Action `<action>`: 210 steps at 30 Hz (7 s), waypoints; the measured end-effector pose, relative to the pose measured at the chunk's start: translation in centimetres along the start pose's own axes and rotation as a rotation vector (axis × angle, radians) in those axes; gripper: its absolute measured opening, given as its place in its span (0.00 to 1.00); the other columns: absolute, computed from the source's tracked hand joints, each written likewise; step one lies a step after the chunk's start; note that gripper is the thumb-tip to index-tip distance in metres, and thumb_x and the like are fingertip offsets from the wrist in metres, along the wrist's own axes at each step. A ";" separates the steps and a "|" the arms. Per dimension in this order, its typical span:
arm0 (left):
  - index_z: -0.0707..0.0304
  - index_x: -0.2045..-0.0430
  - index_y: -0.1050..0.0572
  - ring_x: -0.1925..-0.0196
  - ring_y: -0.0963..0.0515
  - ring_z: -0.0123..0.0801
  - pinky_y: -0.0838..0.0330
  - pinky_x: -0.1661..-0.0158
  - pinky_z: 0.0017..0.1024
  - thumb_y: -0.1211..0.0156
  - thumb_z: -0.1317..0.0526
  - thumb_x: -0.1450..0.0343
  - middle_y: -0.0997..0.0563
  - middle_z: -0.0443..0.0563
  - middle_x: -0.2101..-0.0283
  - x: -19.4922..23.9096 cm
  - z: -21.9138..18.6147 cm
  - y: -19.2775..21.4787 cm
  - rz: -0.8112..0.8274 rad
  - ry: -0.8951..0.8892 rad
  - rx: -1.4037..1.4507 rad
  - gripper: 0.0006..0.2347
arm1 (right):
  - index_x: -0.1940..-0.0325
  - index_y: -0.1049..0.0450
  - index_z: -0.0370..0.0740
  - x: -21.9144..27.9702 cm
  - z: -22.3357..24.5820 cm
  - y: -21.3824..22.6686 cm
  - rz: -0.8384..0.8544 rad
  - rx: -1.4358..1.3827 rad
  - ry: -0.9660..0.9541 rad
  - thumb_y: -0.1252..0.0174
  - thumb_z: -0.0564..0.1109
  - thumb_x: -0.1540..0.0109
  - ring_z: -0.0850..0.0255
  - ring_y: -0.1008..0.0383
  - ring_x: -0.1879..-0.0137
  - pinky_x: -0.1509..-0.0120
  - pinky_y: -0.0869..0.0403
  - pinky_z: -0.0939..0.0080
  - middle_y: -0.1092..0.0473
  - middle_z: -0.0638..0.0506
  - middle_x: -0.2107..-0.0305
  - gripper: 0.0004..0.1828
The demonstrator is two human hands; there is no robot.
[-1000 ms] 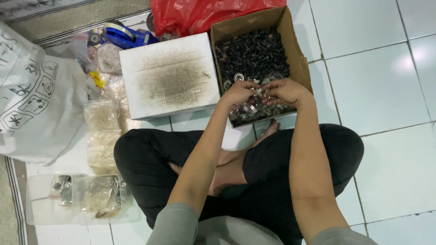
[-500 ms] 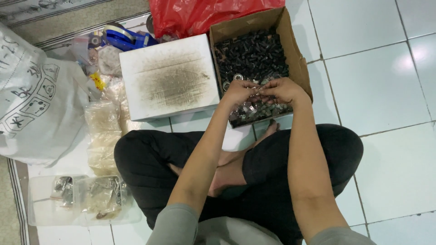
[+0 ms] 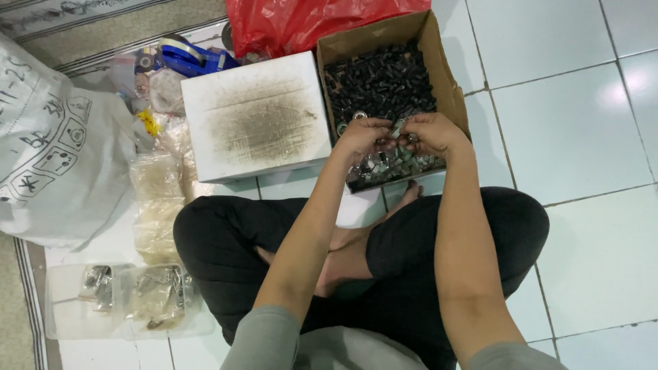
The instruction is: The person sits cross-legged on the floor and sorts small metal hardware pieces from a cardboard box. They pick up individual items, inspect them, and place them into a white box or onto the floor. The person handles the parts one at a time, occasionally moving the white box to access more items.
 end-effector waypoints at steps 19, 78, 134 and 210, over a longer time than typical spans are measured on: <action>0.76 0.54 0.21 0.44 0.23 0.58 0.20 0.52 0.49 0.32 0.71 0.32 0.23 0.78 0.47 0.7 0.3 -0.5 -0.131 -0.102 0.079 0.13 | 0.41 0.26 0.25 5.7 5.3 -2.5 0.124 0.002 0.044 0.44 0.31 0.38 0.43 0.26 0.42 0.43 0.21 0.45 0.30 0.26 0.47 0.20; 0.77 0.64 0.18 0.61 0.14 0.49 0.17 0.61 0.39 0.44 0.77 0.37 0.16 0.67 0.66 -2.6 6.7 -0.2 -0.068 -0.424 -1.639 0.11 | 0.55 0.18 0.26 -3.7 -4.0 -3.0 -0.059 1.327 0.068 0.40 0.41 0.45 0.28 0.27 0.43 0.40 0.24 0.34 0.26 0.23 0.54 0.18; 0.79 0.69 0.18 0.71 0.15 0.51 0.20 0.74 0.38 0.40 0.68 0.33 0.18 0.70 0.70 -1.4 4.4 1.0 -0.055 0.034 -1.059 0.08 | 0.47 0.22 0.25 4.8 4.8 1.2 0.002 0.591 -0.140 0.30 0.36 0.46 0.38 0.25 0.44 0.52 0.19 0.46 0.30 0.26 0.45 0.24; 0.75 0.60 0.23 0.56 0.17 0.49 0.17 0.52 0.44 0.43 0.60 0.25 0.21 0.61 0.57 -1.8 3.5 -0.3 -0.029 0.068 0.401 0.12 | 0.44 0.24 0.28 6.8 8.3 -1.6 0.049 0.241 0.153 0.41 0.29 0.38 0.37 0.25 0.41 0.45 0.18 0.45 0.28 0.26 0.47 0.17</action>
Point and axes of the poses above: each hand's wrist, its own x-axis away from the middle knuckle, its own y-axis out of the back of the hand, z = x × y, the point moved 1 cm from there along -x, towards the middle knuckle
